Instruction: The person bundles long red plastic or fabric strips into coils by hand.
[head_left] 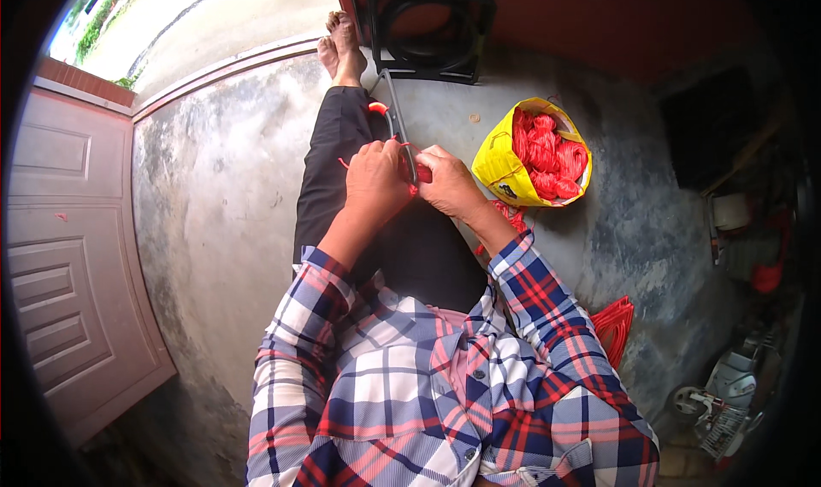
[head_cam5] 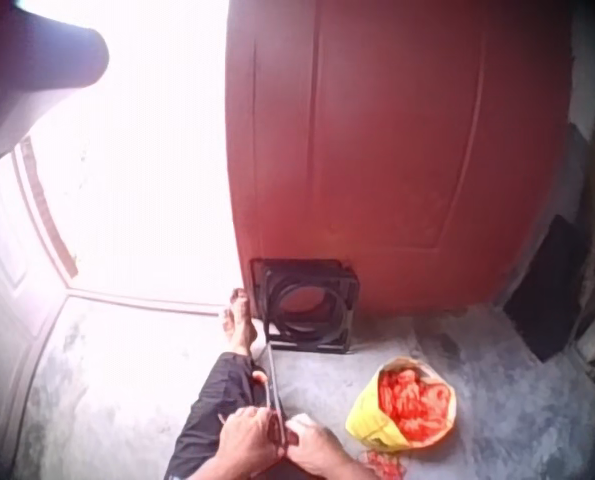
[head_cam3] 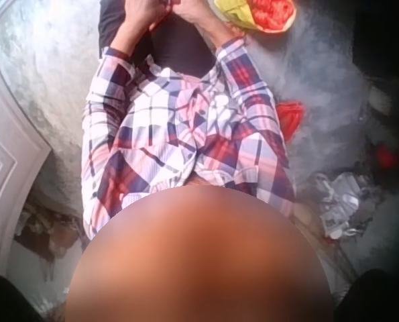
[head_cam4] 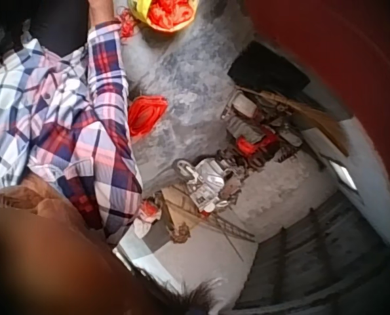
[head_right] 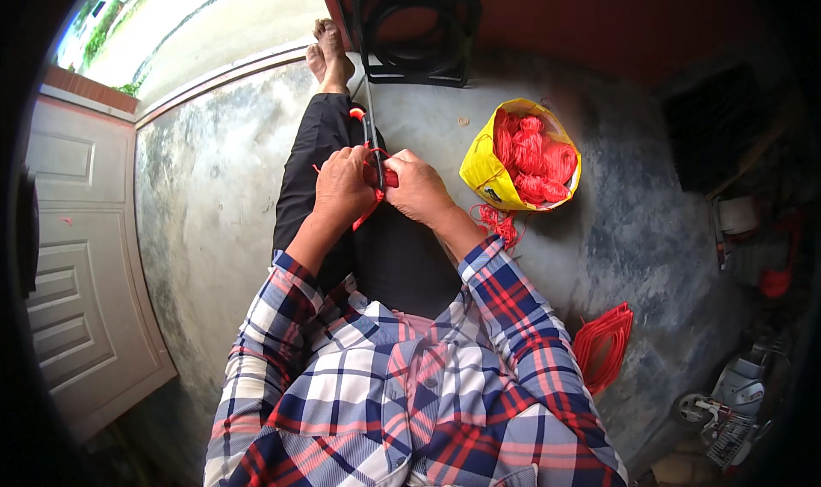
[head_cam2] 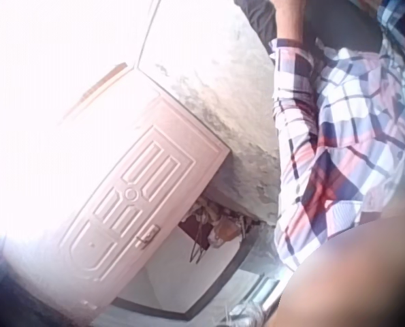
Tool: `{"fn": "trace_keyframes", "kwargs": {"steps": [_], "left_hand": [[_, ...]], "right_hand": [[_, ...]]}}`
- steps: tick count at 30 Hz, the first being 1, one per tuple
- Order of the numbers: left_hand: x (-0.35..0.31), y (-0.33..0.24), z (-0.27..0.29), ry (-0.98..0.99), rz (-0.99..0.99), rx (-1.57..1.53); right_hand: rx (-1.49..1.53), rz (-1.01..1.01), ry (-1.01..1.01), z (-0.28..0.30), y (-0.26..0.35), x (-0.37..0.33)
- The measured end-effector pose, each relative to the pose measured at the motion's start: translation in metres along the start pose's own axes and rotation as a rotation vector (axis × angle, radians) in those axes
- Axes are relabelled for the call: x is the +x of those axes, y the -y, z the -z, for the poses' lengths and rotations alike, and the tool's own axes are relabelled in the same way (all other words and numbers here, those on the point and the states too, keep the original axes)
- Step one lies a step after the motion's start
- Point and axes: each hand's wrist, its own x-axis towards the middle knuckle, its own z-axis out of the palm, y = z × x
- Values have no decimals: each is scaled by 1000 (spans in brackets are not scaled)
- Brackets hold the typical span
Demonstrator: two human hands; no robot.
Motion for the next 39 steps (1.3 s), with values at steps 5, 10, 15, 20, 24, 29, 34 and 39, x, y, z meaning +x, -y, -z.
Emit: {"fn": "trace_keyframes", "kwargs": {"steps": [5,10,15,20,24,29,34,39], "left_hand": [[-19,-7,16,-301,-180,-298],[-47,4,-11,84,213,-857],[-44,-7,-15,91,246,-888],[-44,-8,-13,89,266,-769],[-41,-11,-13,109,327,-704],[-40,-18,-15,-260,47,-497],[-29,-15,24,30,363,-1362],[-11,-5,26,166,681,-1344]], "right_hand": [[76,88,-188,17,-15,-14],[966,-43,-334,60,4,-34],[1720,402,93,84,52,-99],[1487,136,616,67,124,-140],[1460,-129,707,74,158,-131],[1716,31,781,66,138,-133],[1409,163,30,99,129,-119],[-264,215,-8,85,32,-38]]}}
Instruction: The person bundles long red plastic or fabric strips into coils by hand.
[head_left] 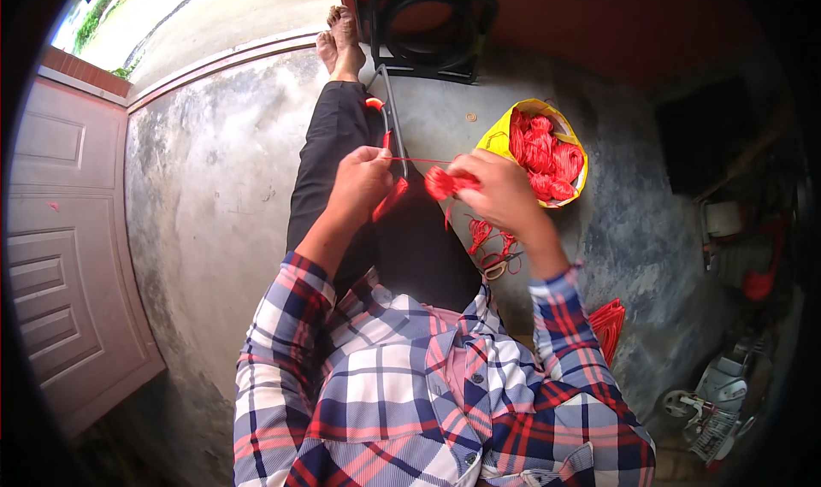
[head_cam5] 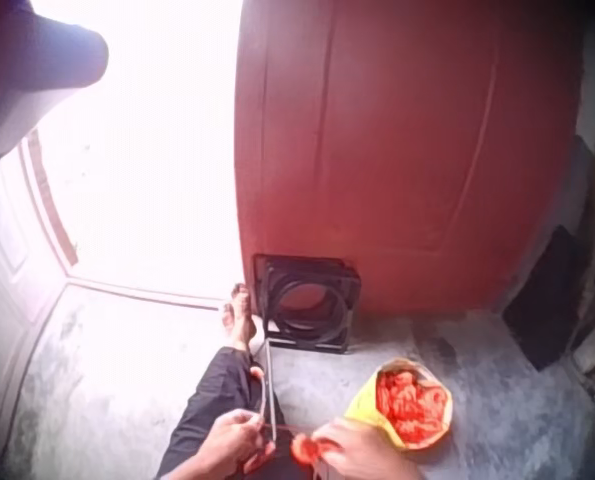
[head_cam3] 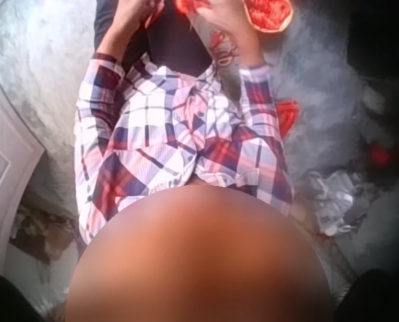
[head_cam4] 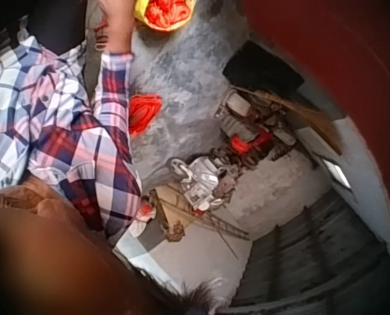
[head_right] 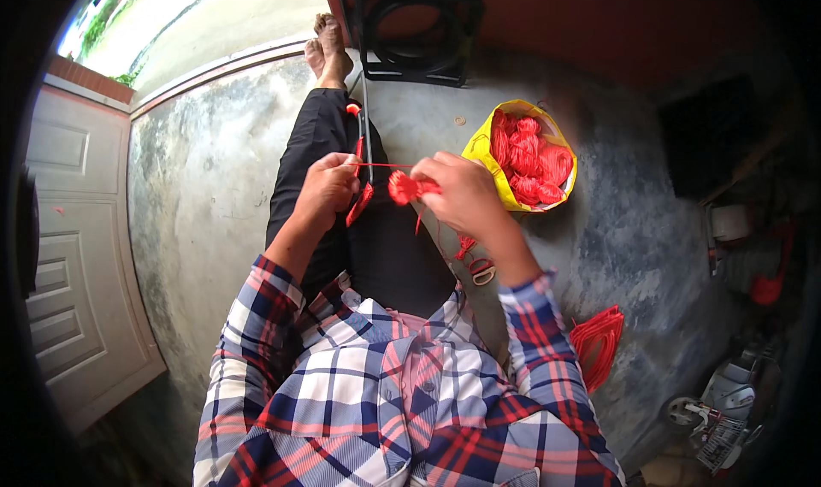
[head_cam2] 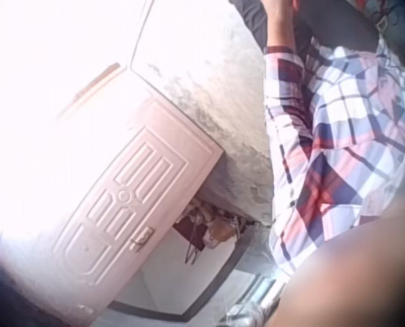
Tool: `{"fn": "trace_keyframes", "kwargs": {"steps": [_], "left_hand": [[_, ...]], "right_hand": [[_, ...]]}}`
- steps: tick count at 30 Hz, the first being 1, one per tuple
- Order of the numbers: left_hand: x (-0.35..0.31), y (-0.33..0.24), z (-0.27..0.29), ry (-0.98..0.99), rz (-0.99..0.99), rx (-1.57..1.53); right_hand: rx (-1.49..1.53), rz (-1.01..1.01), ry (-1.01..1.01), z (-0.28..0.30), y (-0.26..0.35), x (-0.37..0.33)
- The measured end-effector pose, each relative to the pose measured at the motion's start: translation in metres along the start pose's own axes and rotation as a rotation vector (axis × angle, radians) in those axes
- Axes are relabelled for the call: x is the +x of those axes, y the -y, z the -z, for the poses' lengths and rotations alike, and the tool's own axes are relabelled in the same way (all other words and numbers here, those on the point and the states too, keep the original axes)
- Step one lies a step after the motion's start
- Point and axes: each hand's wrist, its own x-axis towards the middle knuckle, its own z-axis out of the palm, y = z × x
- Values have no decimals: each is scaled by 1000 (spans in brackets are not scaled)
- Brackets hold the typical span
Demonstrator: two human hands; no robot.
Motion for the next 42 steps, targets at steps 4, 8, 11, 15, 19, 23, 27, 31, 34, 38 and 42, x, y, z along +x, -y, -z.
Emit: {"fn": "trace_keyframes", "kwargs": {"steps": [4,8,11,15,19,23,27,31,34,38,42], "left_hand": [[32,24,6,142,78,270],[49,28,25,-185,-297,636],[16,-8,6,-28,-179,207],[-4,-30,-10,244,24,-249],[-9,-23,-11,132,-59,-26],[8,16,-3,66,-6,-54],[8,19,-9,111,167,-229],[15,25,1,127,227,-255],[9,30,4,111,227,-257],[-6,38,-11,138,45,-219],[-56,33,-24,-110,-766,679]], "right_hand": [[57,-94,8,-72,-16,22],[707,-330,-148,-84,-9,23],[435,53,-304,-65,5,22],[302,95,-329,-69,2,25],[1287,-236,-563,-38,-23,15],[1923,-279,-613,24,-28,-7],[2088,-264,-310,28,-48,-83],[1559,-780,-226,-2,10,-157],[1628,-625,-816,23,-19,-181],[1873,-330,-613,0,-96,-183],[1985,-511,-427,-33,-27,-110]]}}
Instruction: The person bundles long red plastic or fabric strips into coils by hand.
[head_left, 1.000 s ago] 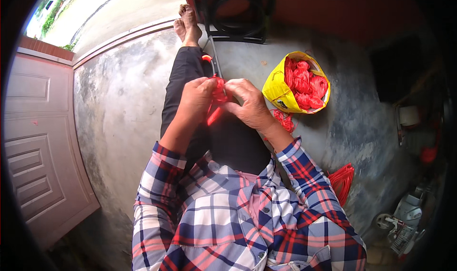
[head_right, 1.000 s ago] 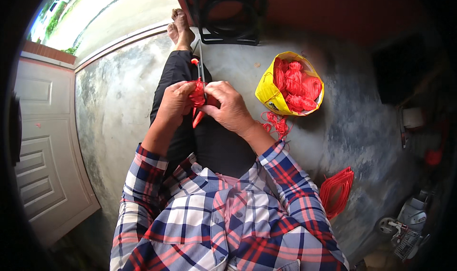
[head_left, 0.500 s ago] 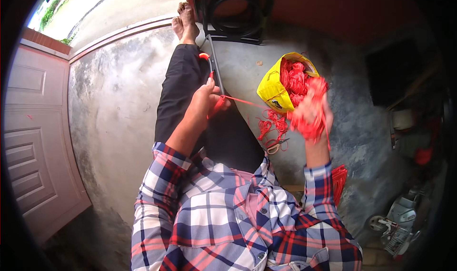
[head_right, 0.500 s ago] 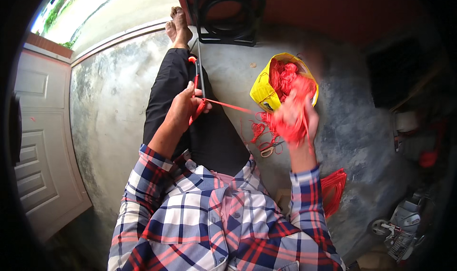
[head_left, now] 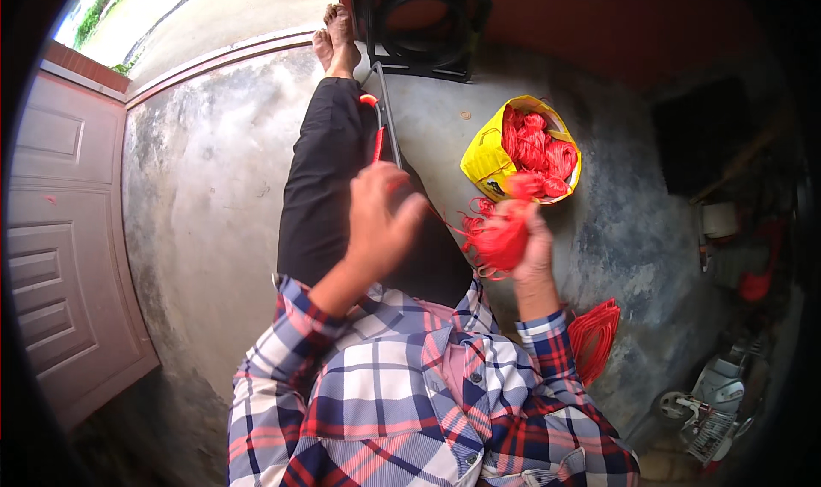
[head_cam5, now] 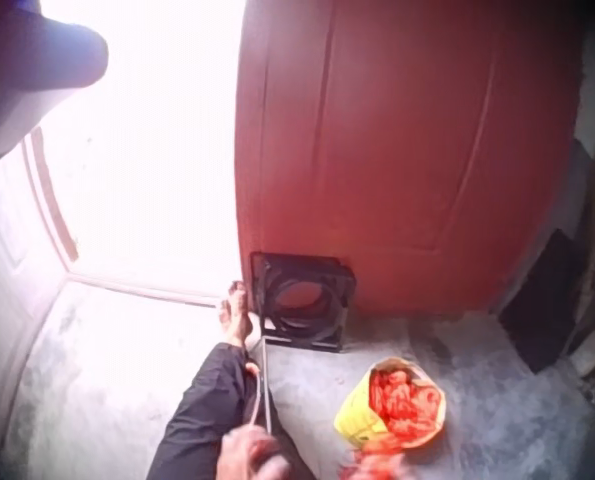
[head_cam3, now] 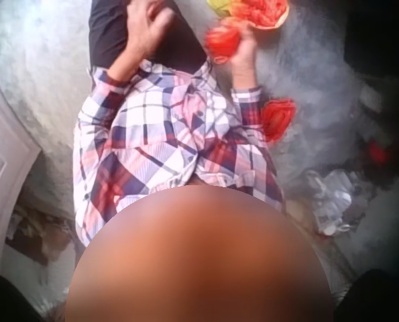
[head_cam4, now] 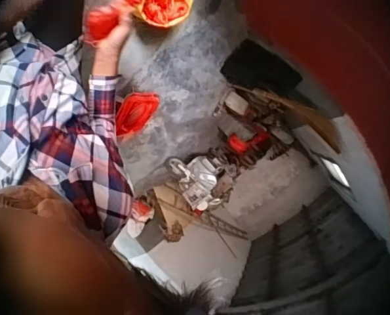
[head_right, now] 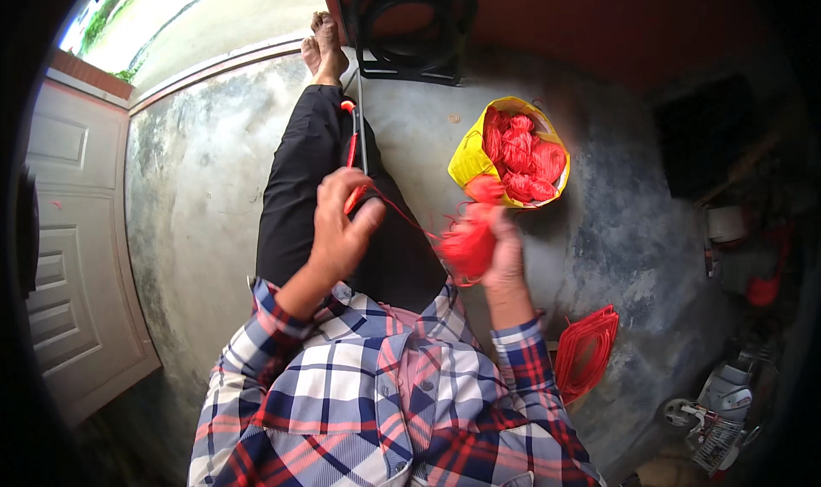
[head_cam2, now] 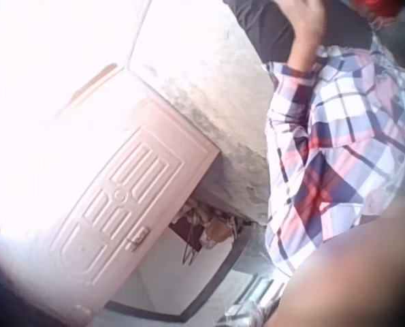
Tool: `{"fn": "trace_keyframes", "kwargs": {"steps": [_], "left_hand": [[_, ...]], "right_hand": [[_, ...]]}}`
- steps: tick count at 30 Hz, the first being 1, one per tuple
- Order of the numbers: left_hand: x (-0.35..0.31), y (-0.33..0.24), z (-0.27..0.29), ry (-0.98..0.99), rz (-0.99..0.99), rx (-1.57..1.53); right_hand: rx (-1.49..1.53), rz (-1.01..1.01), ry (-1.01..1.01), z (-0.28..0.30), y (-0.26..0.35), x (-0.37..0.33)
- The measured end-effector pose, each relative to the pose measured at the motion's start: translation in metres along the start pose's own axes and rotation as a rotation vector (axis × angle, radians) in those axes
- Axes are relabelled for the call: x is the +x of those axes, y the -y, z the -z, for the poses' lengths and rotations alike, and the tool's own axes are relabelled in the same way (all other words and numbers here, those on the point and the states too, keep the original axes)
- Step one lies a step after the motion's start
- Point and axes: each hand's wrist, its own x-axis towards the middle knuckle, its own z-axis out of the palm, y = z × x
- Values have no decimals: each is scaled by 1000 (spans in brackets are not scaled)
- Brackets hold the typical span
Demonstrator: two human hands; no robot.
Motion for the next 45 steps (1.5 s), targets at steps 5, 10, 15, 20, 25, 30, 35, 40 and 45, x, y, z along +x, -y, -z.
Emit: {"fn": "trace_keyframes", "kwargs": {"steps": [5,10,15,20,25,30,35,40,45], "left_hand": [[-14,-37,6,169,-83,-245],[23,-40,35,-24,321,-1059],[61,25,52,-46,-277,247],[61,52,12,259,42,456],[50,49,9,93,-29,226],[18,54,1,253,437,-314],[22,58,-18,262,476,-296],[20,62,-11,239,498,-335],[18,51,-15,52,268,-105]], "right_hand": [[-527,-212,159,-56,-57,15],[-650,-262,318,-61,-36,54],[-907,-67,139,-62,-26,103],[-1590,170,274,-50,-65,132],[-1694,537,241,-48,-45,126],[-732,328,268,-79,14,78],[-68,114,904,-115,6,6],[-562,-280,670,-153,-22,-52],[-218,-333,555,-161,-10,-54]]}}
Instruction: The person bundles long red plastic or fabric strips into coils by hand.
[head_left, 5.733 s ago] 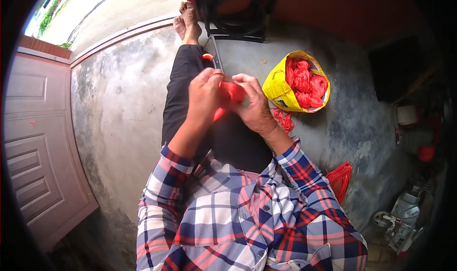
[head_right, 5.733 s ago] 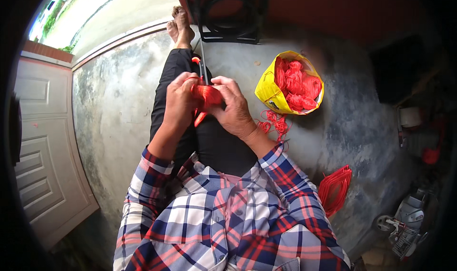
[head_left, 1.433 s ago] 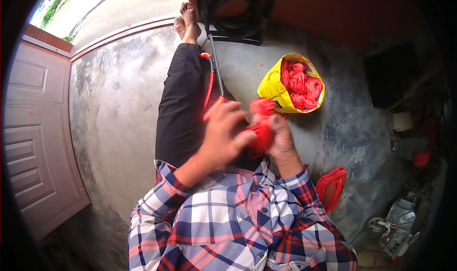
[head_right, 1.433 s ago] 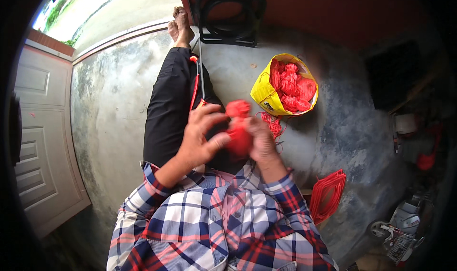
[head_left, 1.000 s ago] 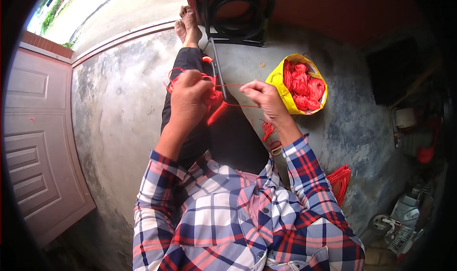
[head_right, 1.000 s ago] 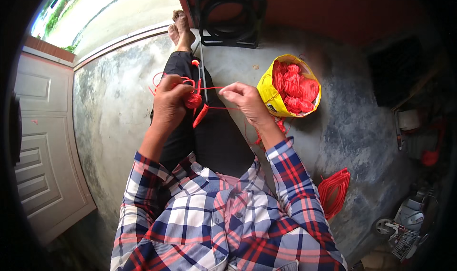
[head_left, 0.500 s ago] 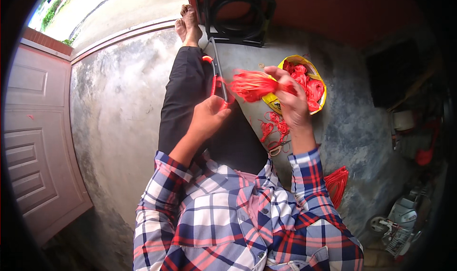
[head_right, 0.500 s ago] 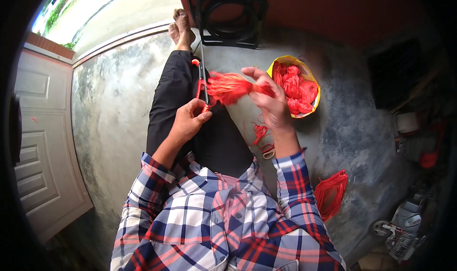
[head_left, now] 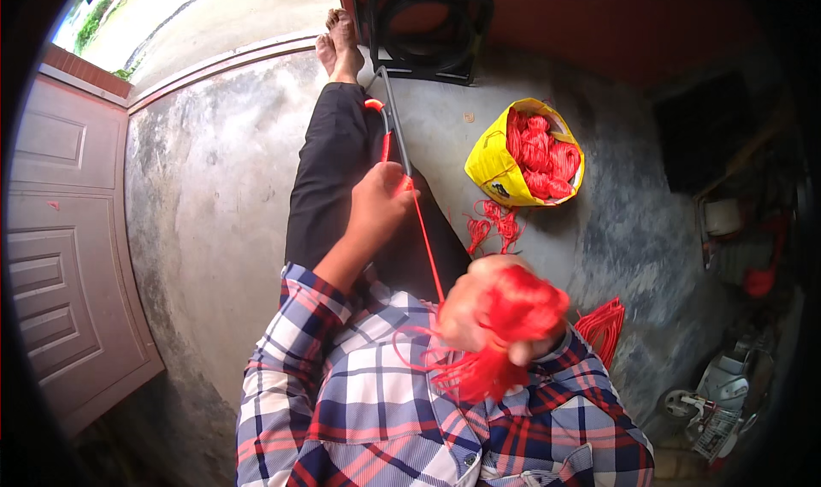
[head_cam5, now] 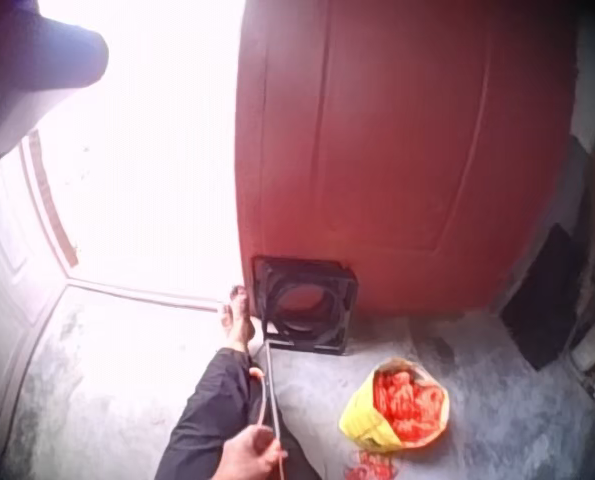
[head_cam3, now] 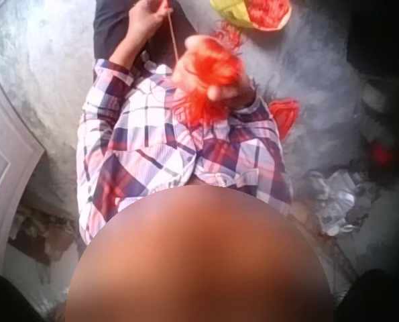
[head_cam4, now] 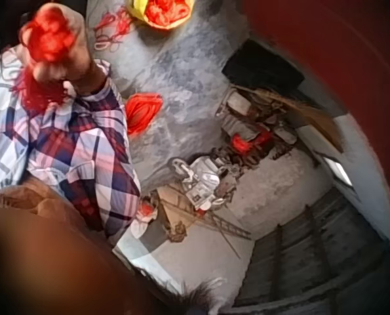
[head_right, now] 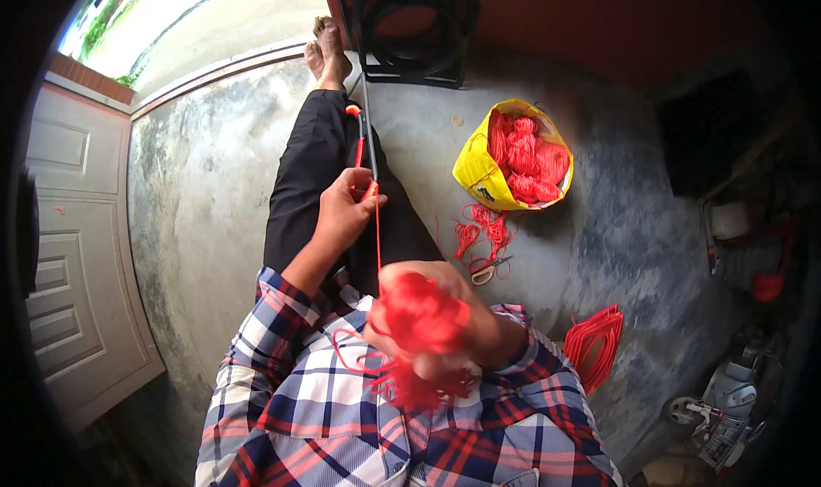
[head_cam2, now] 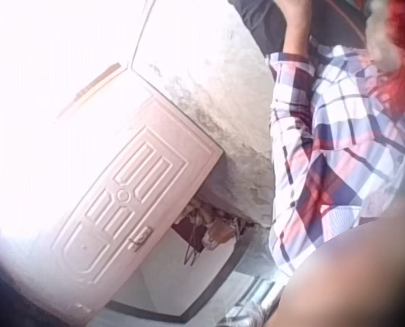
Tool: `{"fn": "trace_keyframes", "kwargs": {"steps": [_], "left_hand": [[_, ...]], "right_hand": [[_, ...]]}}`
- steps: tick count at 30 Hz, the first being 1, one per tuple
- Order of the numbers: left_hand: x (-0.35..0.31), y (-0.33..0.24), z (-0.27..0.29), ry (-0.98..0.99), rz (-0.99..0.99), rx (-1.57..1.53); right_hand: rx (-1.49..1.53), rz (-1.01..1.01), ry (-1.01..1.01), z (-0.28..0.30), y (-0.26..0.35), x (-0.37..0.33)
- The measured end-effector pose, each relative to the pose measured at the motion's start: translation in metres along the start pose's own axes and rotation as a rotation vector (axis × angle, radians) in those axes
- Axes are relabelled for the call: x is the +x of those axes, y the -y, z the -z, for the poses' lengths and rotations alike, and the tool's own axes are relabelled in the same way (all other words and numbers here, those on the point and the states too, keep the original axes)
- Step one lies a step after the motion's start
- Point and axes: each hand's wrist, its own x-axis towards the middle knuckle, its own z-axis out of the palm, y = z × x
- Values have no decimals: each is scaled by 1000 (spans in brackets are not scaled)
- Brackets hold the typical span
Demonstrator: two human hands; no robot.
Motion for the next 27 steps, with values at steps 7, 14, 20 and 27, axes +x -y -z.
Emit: {"fn": "trace_keyframes", "kwargs": {"steps": [7,14,20,27], "left_hand": [[14,-37,27,50,215,-615],[44,6,25,322,577,-439],[55,-6,38,-58,204,83],[42,-53,37,275,453,-866]], "right_hand": [[-741,255,-280,51,41,19],[-1859,111,-343,168,-29,105],[-1098,249,-497,162,-38,109],[-1089,487,-484,143,-19,107]]}}
